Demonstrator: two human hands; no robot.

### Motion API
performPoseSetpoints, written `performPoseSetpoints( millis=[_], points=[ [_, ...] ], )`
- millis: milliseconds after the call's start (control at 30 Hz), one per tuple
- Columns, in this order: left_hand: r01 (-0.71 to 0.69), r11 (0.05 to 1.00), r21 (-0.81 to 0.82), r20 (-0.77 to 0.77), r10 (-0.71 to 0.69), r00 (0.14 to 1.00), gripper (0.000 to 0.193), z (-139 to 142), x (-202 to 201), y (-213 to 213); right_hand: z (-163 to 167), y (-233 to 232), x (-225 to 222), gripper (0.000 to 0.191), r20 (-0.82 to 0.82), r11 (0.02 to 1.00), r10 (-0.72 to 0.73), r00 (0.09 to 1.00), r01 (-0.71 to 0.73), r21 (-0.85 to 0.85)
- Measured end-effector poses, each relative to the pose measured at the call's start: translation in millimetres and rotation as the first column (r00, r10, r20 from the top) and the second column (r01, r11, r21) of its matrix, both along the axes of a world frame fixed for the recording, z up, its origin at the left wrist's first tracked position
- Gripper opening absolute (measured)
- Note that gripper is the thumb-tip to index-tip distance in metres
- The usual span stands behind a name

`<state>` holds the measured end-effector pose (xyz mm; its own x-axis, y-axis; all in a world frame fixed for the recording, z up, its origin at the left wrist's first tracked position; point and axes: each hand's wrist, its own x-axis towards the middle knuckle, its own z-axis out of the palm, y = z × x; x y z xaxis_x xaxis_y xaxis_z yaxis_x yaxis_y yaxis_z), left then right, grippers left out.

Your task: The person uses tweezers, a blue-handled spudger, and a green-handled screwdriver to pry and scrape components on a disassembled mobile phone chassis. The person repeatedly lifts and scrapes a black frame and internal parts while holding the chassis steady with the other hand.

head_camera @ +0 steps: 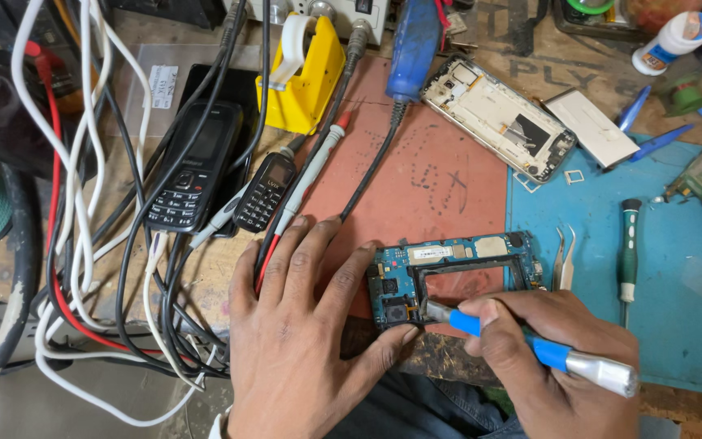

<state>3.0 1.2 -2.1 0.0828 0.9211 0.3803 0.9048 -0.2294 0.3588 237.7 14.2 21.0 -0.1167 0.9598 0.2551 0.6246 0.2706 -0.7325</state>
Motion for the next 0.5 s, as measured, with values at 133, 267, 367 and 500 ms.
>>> performPoseSetpoints(
  millis=[133, 267, 367, 500],
  points=[
    [-0.005, 1.0, 0.011, -0.003, 0.005, 1.0, 0.076, 0.0, 0.0, 0.4, 11.5, 9.8, 3.7, 0.026, 0.115, 0.964, -0.215, 0.97, 0.229, -0.135],
    [-0.006, 1.0, 0.016, 0.004, 0.006, 1.0, 0.076, -0.5, 0.5, 0.9, 11.8, 12.0, -14.1, 0.021, -0.156, 0.993, -0.115, 0.981, 0.118, 0.011],
    [0.007, 1.0, 0.015, -0.002, -0.007, 1.0, 0.076, -0.5, 0.4, 0.8, -16.5, 5.2, -24.6, 0.023, -0.258, 0.994, -0.106, 0.96, 0.096, -0.052],
    [0.002, 1.0, 0.009, 0.016, -0.002, 1.0, 0.075, 0.4, -0.4, -0.5, -53.7, -3.7, 0.9, 0.024, -0.279, 0.982, -0.116, 0.953, 0.068, -0.175]
  ],
)
